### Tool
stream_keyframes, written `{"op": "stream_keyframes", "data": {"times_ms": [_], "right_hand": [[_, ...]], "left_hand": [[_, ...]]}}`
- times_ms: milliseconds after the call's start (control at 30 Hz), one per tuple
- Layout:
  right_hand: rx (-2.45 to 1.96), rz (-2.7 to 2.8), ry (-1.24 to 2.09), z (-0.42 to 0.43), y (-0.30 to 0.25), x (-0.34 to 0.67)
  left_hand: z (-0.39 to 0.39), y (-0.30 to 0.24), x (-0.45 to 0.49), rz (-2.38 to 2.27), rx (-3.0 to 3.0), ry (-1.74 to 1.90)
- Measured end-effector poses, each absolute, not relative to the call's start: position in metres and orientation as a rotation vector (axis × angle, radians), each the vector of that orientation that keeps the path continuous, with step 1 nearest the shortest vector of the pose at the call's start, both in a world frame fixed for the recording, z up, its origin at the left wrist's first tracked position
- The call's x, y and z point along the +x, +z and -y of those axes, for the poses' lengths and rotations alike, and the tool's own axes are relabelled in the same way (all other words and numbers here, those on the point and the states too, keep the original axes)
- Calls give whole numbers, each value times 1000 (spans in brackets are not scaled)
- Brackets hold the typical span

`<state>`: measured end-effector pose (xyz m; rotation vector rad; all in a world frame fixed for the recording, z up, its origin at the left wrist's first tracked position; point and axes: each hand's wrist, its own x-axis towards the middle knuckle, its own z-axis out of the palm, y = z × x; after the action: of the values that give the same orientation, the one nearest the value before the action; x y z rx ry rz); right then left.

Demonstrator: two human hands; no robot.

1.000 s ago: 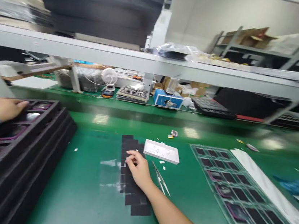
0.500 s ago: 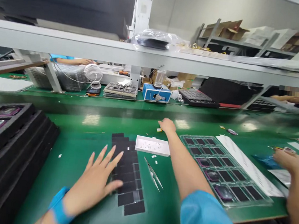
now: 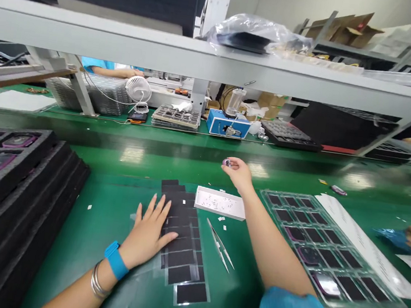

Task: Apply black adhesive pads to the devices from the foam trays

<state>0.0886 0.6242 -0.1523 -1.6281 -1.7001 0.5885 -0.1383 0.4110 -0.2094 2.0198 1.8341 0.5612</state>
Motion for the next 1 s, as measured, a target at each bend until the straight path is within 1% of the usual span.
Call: {"op": "stream_keyframes", "data": {"times_ms": [33,100,133,233,300,367,433,533,600,667,733,767,800,867,933,1000], "right_hand": [[-1529,1732,616,-602,-150,79],[-1088,1807,836,-551,-151,56],[-954,1840,925,-527,-152,43],[-780,1961,1074,-474,-156,6],[-726,1980,1107,-459,-157,-12],[-710,1983,1068,-452,-159,-22],[-744,2082,945,-445,-169,-25],[-782,2470,725,-426,-198,-24],[-751,2716,606,-411,-216,-23],[-712,2817,499,-395,-221,-21],[-629,2789,538,-378,-214,-12],[-564,2745,668,-368,-208,-4],[-492,2680,878,-358,-203,6],[-379,2434,1516,-339,-205,34],[-412,2012,2163,-326,-228,69],[-649,1608,2508,-322,-267,108]], "left_hand": [[-413,-207,-140,-1772,1956,730],[-414,-202,-144,-1502,1738,1043],[-414,-199,-146,-1327,1589,1143],[-413,-188,-157,-919,1179,1211],[-411,-181,-168,-849,1022,1207],[-412,-176,-182,-865,913,1270],[-414,-174,-196,-900,795,1398],[-420,-176,-213,-907,648,1600],[-424,-178,-219,-899,588,1670],[-427,-179,-220,-891,554,1697],[-428,-177,-218,-886,525,1697],[-428,-176,-216,-887,507,1690],[-428,-175,-215,-891,487,1677],[-428,-173,-211,-896,444,1655],[-427,-172,-209,-897,432,1648],[-428,-174,-207,-907,451,1659]]}}
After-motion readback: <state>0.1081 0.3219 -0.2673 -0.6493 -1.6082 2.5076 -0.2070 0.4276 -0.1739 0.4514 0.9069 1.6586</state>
